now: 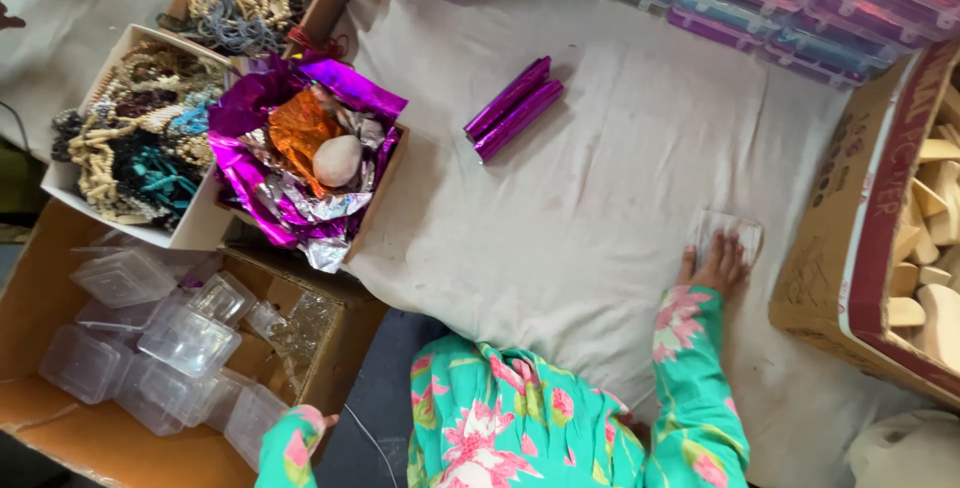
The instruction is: The person wipes two small wooden blocks with a white cloth on a table. They then wrap the blocks in a sheet of purple foil, roll the package, and place it into a clear plastic container. Finally, the person wipes the container with the cloth.
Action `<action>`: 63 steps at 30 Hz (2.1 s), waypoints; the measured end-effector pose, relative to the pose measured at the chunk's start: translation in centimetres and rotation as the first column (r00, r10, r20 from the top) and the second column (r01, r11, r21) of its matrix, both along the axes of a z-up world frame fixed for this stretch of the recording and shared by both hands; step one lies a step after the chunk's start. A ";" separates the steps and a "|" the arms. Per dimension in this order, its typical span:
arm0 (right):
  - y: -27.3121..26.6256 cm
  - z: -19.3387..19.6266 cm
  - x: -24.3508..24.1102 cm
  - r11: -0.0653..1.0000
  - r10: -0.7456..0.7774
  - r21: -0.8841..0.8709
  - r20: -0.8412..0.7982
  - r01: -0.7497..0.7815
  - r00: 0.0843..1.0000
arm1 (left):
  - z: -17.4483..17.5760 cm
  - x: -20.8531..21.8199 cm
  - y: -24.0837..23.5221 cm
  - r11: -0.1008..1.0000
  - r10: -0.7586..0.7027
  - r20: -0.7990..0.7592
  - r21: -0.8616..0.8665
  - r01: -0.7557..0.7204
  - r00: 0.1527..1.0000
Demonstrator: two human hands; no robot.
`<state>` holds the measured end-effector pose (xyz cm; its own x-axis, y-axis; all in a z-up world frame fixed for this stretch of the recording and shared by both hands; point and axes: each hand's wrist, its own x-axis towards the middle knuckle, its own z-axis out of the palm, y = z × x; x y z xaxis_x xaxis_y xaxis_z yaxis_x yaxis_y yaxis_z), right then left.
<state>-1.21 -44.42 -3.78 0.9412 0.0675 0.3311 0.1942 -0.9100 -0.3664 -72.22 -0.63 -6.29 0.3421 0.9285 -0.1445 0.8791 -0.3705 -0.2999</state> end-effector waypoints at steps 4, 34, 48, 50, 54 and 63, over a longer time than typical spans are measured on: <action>-6.5 -5.0 5.6 0.989 0.132 -0.040 -0.158 -0.140 0.979 | 3.5 -0.1 0.6 0.991 -0.005 0.044 -0.133 0.011 0.999; 22.9 -1.4 -16.9 0.973 0.206 0.118 -0.049 -0.199 0.977 | -7.9 11.8 26.3 0.529 0.846 0.507 -0.837 0.139 -0.166; 25.2 -0.9 -17.5 0.986 0.084 0.143 -0.021 -0.080 0.996 | -9.2 0.3 31.7 0.172 0.549 -0.135 -0.948 0.270 -0.825; 25.5 -0.4 -17.5 0.987 0.081 0.142 -0.018 -0.077 0.997 | -6.0 -1.5 32.7 0.187 0.555 -0.094 -0.954 0.234 -0.827; 25.6 -0.2 -17.5 0.985 0.084 0.154 -0.003 -0.083 0.996 | -4.1 -1.5 28.0 0.254 0.550 0.072 -0.964 0.084 -0.832; 25.5 1.6 -17.3 0.985 0.083 0.150 -0.004 -0.082 0.997 | 3.4 -2.0 22.6 0.439 0.461 0.449 -0.865 -0.243 -0.766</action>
